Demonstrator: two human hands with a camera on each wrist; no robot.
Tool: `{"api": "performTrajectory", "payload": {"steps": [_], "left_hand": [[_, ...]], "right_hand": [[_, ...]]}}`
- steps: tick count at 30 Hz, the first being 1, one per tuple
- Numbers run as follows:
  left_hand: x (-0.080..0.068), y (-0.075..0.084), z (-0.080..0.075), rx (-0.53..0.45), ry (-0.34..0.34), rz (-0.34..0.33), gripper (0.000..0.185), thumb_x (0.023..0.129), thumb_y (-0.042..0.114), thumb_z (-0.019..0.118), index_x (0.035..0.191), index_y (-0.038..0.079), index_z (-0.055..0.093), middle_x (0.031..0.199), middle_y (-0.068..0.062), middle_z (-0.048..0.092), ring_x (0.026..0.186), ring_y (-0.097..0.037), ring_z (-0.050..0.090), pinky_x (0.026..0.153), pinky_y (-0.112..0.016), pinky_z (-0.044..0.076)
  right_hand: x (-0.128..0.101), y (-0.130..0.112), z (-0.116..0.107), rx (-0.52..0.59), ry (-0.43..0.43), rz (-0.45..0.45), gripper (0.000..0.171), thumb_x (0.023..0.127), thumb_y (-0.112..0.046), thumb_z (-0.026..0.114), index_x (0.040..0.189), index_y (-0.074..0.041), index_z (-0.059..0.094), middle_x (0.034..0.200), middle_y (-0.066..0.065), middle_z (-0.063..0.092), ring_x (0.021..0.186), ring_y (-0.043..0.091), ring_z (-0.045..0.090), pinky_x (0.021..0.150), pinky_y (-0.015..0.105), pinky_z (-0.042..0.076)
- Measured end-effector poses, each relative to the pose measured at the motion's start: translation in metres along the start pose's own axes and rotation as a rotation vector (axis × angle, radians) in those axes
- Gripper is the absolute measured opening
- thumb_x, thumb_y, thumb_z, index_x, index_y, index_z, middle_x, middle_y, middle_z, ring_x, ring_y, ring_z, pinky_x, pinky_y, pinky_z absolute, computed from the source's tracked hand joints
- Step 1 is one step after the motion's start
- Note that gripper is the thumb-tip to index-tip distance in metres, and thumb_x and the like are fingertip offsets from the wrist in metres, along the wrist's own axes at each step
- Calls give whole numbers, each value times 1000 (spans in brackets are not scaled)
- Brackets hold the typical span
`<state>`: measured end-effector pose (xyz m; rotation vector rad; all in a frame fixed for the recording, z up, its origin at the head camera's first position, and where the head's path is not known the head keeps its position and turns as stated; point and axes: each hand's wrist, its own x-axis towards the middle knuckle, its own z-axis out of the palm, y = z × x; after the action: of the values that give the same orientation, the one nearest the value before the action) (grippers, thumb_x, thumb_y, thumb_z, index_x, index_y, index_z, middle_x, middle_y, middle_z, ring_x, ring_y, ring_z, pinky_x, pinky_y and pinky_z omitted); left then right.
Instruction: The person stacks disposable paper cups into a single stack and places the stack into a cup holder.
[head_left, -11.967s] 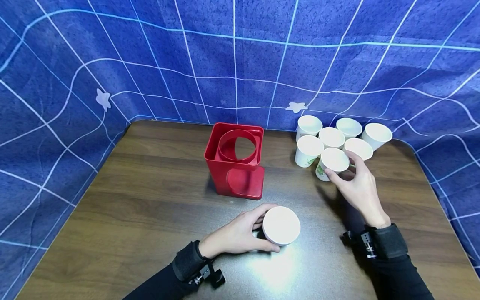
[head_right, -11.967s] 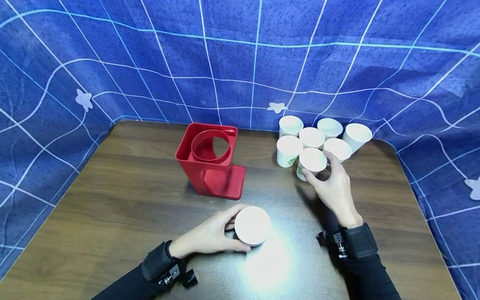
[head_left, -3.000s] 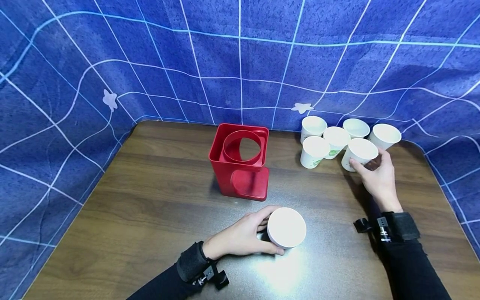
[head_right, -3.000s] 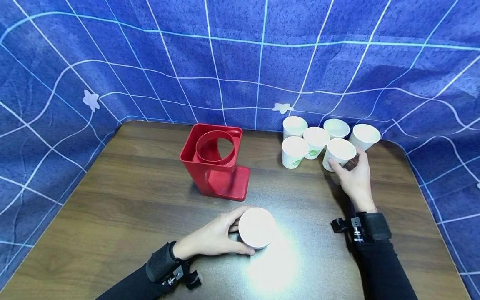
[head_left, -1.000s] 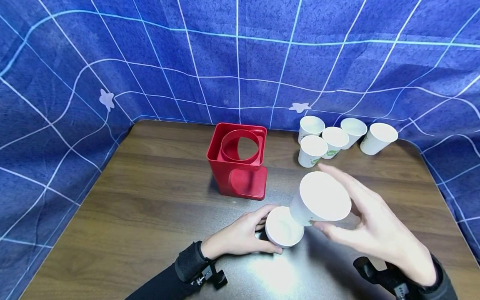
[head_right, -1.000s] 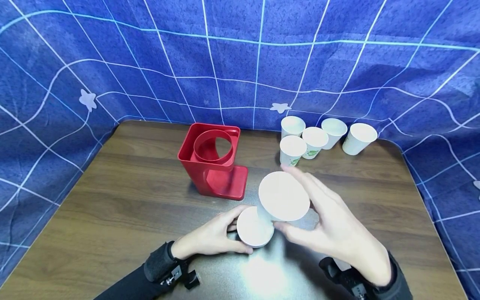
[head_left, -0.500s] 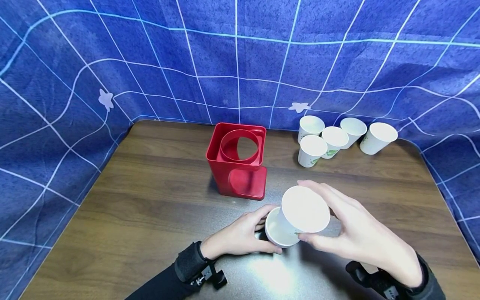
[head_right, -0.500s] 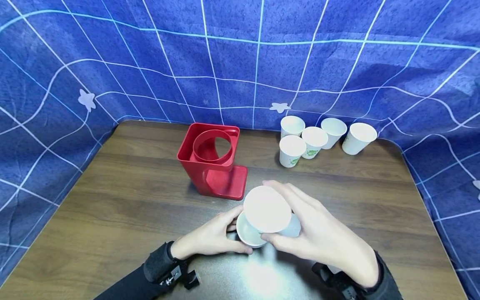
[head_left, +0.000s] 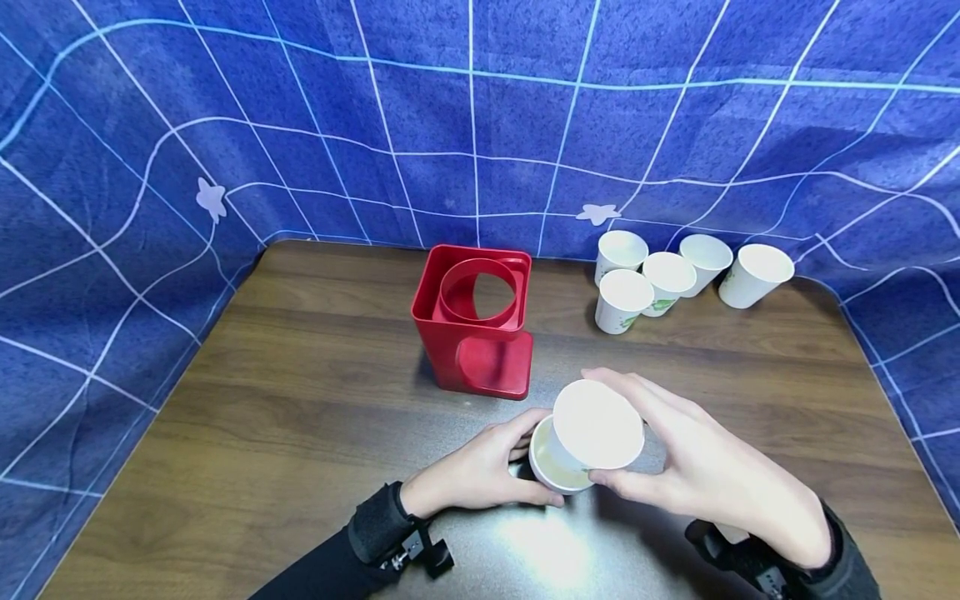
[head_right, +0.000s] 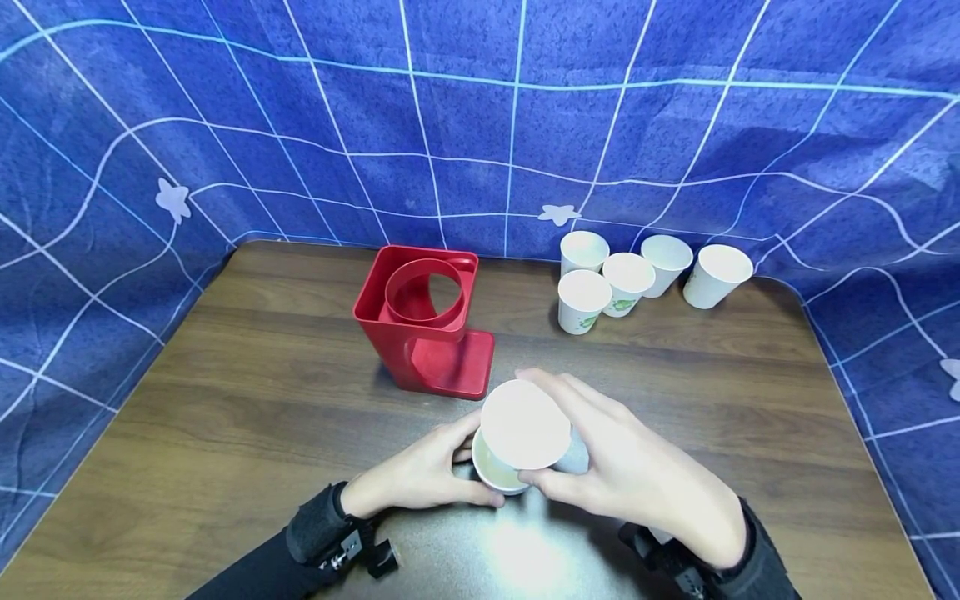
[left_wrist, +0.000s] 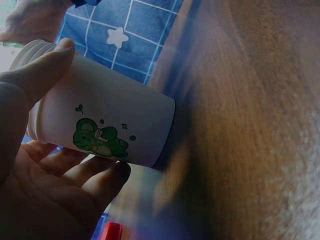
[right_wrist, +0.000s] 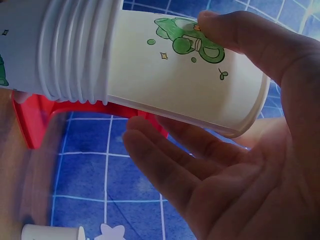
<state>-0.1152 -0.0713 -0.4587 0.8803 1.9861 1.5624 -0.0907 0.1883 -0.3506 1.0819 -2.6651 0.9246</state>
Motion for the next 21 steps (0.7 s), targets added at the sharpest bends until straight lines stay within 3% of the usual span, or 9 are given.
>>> {"api": "performTrajectory", "payload": {"steps": [10, 21], "left_hand": [[0, 2, 0, -10, 1, -21, 80, 80, 14, 91, 145, 27, 46, 137, 5, 62, 128, -6, 60, 111, -23, 48], [-1, 1, -1, -9, -1, -4, 82, 80, 15, 90, 148, 25, 44, 141, 6, 60, 131, -7, 58, 113, -25, 46]], "right_hand": [[-1, 1, 4, 15, -60, 7, 86, 79, -21, 88, 153, -18, 44, 140, -4, 60, 121, 10, 60, 98, 34, 57], [0, -1, 12, 19, -86, 3, 85, 81, -18, 85, 154, -17, 40, 140, -2, 58, 120, 9, 60, 97, 39, 59]]}}
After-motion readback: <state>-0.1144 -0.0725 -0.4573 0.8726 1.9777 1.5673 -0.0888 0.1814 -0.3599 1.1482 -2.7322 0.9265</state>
